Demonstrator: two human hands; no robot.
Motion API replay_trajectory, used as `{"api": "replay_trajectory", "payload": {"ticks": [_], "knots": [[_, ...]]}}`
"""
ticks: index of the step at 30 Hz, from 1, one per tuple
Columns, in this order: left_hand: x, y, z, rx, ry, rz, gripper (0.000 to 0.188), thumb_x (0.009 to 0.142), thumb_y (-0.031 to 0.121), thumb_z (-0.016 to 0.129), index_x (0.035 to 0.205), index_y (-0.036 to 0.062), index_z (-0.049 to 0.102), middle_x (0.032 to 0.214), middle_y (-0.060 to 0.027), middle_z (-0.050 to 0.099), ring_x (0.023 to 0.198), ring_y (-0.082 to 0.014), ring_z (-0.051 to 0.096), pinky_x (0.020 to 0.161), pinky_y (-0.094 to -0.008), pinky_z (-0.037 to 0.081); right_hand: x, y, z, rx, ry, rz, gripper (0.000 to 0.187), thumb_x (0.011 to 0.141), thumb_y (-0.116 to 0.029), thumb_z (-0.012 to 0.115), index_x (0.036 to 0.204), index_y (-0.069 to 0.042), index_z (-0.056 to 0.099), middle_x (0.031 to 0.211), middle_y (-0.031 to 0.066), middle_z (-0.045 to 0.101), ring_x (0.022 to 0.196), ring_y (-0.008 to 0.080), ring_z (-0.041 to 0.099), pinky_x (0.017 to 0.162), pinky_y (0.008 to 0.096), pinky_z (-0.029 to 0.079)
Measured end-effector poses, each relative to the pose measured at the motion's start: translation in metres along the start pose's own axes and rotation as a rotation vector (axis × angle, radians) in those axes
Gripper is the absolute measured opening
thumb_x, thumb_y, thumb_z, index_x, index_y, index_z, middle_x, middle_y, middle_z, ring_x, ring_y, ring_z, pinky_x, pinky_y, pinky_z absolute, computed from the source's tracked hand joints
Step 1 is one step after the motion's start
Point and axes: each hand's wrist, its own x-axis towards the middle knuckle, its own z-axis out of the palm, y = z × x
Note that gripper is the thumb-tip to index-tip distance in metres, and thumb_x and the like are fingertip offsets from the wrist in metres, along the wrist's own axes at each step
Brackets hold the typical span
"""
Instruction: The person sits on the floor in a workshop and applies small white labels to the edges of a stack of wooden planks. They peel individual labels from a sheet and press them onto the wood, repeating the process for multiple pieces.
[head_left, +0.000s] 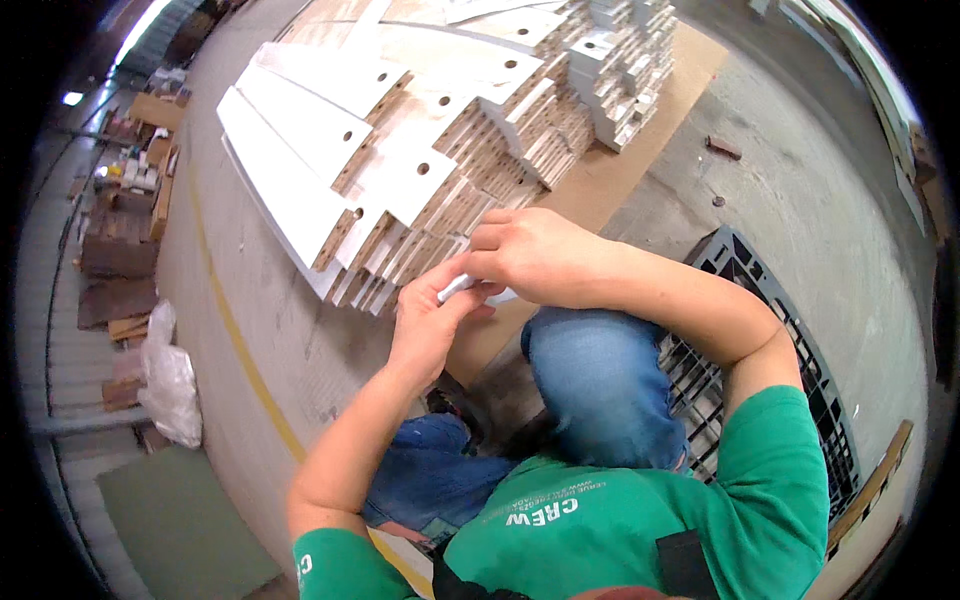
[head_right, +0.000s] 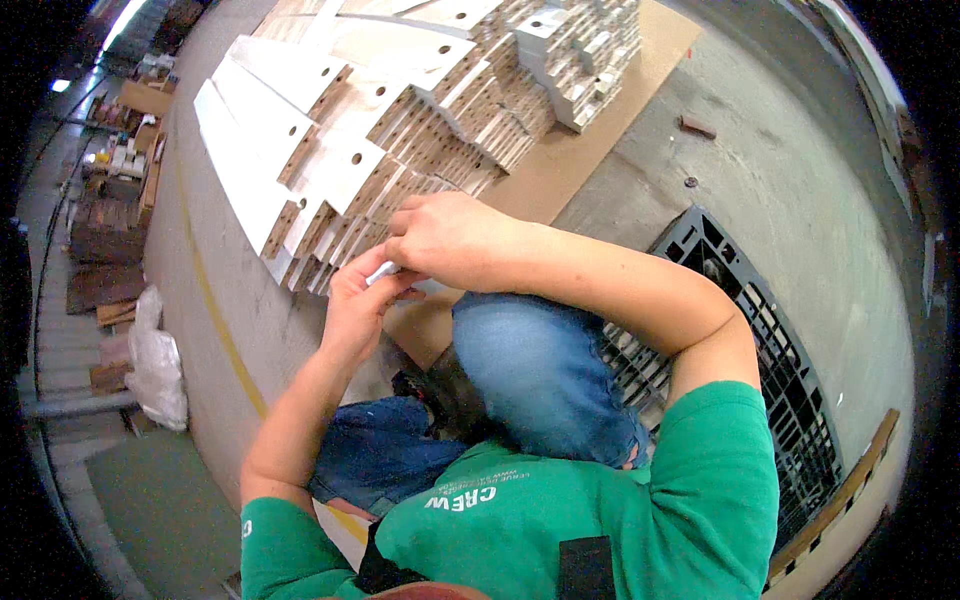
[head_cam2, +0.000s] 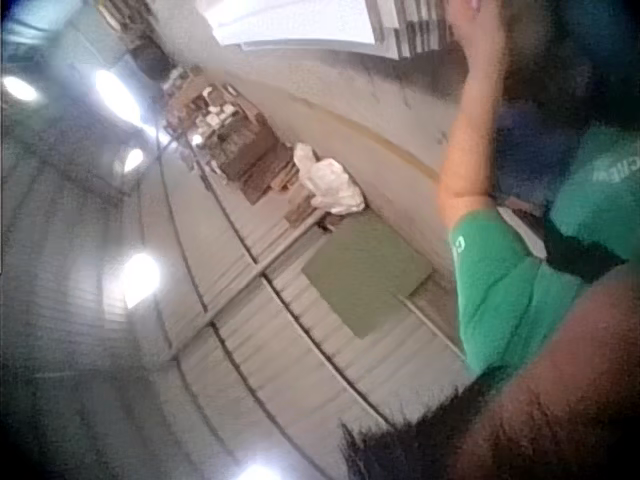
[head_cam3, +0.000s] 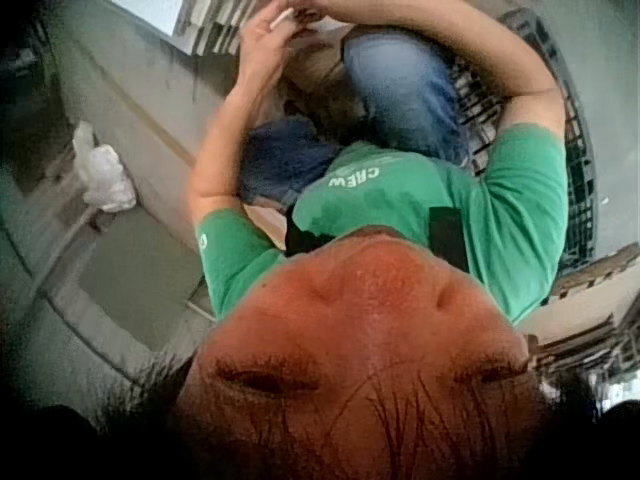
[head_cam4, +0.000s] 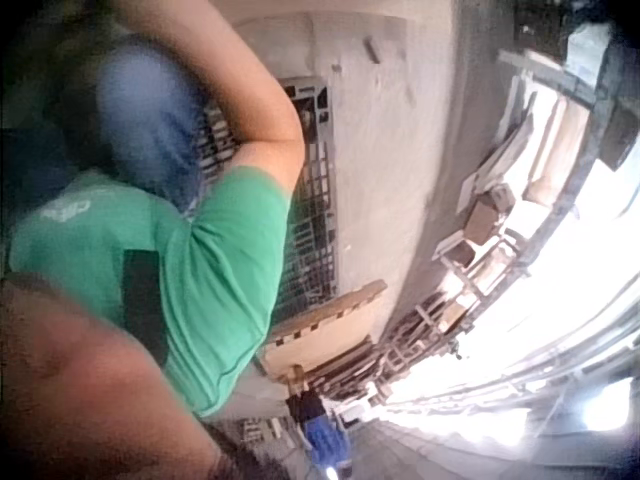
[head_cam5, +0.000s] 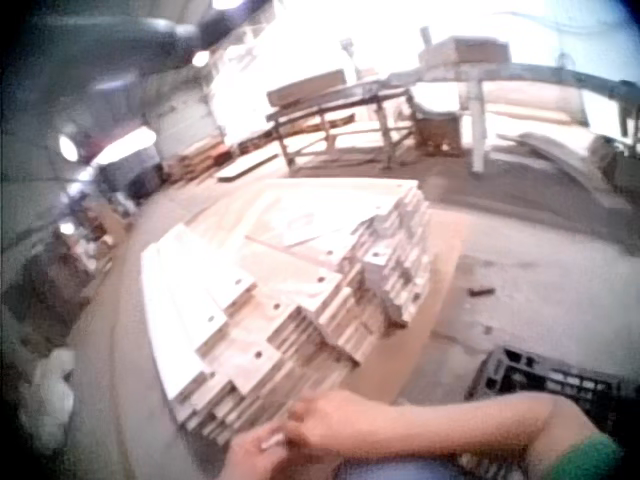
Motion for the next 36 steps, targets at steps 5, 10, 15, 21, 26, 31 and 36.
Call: {"api": "replay_trajectory", "payload": {"ticks": [5,10,15,21,26,31,36], "knots": [[0.008,-0.008,-0.007,-0.224,-0.104,-0.078,0.033,0.082,-0.001,0.047,0.114,-0.0033,0.052,0.103,-0.011,0.059,0.096,-0.0176,0.059,0.079,-0.0313,0.05,-0.008,0.0,0.0,-0.091,-0.013,-0.015,0.019,0.067,-0.014,0.059,0.084,-0.004,0.057,0.077,0.0065,0.055,0.077,0.0232,0.055,0.066,0.0325,0.049],[0.016,-0.004,-0.003,-0.35,-0.11,-0.118,0.037,0.081,-0.001,0.045,0.118,-0.0049,0.046,0.105,-0.0133,0.058,0.096,-0.0206,0.059,0.08,-0.0335,0.05,-0.013,0.004,0.001,-0.109,0.039,-0.005,0.014,0.068,-0.014,0.059,0.077,-0.003,0.056,0.076,0.0081,0.056,0.077,0.0247,0.056,0.065,0.0335,0.049],[0.015,-0.006,-0.003,-0.245,-0.004,-0.119,0.045,0.08,-0.001,0.047,0.124,-0.0069,0.039,0.117,-0.0182,0.052,0.102,-0.0276,0.057,0.078,-0.0342,0.052,-0.022,0.047,-0.009,0.489,0.121,0.193,0.012,0.078,-0.01,0.06,0.084,0.0,0.059,0.078,0.0093,0.06,0.073,0.0212,0.059,0.066,0.0316,0.048],[0.019,-0.022,0.001,-0.197,-0.022,-0.18,0.05,0.08,-0.001,0.049,0.128,-0.0077,0.036,0.124,-0.0228,0.046,0.104,-0.0313,0.056,0.077,-0.0334,0.053,-0.057,0.189,-0.022,0.964,0.861,0.776,0.018,0.084,-0.015,0.06,0.098,-0.004,0.06,0.077,-0.0011,0.058,0.066,0.0051,0.051,0.059,0.0208,0.044],[0.02,-0.025,-0.003,-0.167,0.002,-0.212,0.048,0.08,-0.001,0.05,0.127,-0.0063,0.038,0.123,-0.0226,0.047,0.101,-0.0308,0.058,0.076,-0.0327,0.054,-0.037,0.213,-0.014,0.813,0.758,0.808,0.016,0.082,-0.018,0.059,0.091,-0.005,0.061,0.072,-0.0015,0.056,0.062,0.0053,0.05,0.054,0.0214,0.042],[0.023,-0.028,-0.006,-0.159,-0.007,-0.226,0.046,0.08,-0.001,0.05,0.125,-0.0054,0.04,0.122,-0.0211,0.049,0.101,-0.0304,0.058,0.075,-0.0321,0.054,-0.028,0.224,-0.003,0.694,0.764,0.774,0.019,0.078,-0.02,0.06,0.088,-0.004,0.063,0.069,0.0004,0.058,0.062,0.0082,0.052,0.054,0.0252,0.044],[0.026,-0.03,-0.006,-0.166,-0.036,-0.238,0.046,0.081,0.0,0.051,0.126,-0.0047,0.041,0.121,-0.0201,0.05,0.101,-0.0298,0.058,0.076,-0.0318,0.053,-0.029,0.227,0.0,0.53,0.792,0.737,0.022,0.077,-0.022,0.062,0.088,-0.003,0.062,0.072,0.0037,0.061,0.067,0.011,0.057,0.059,0.0276,0.047]]}}
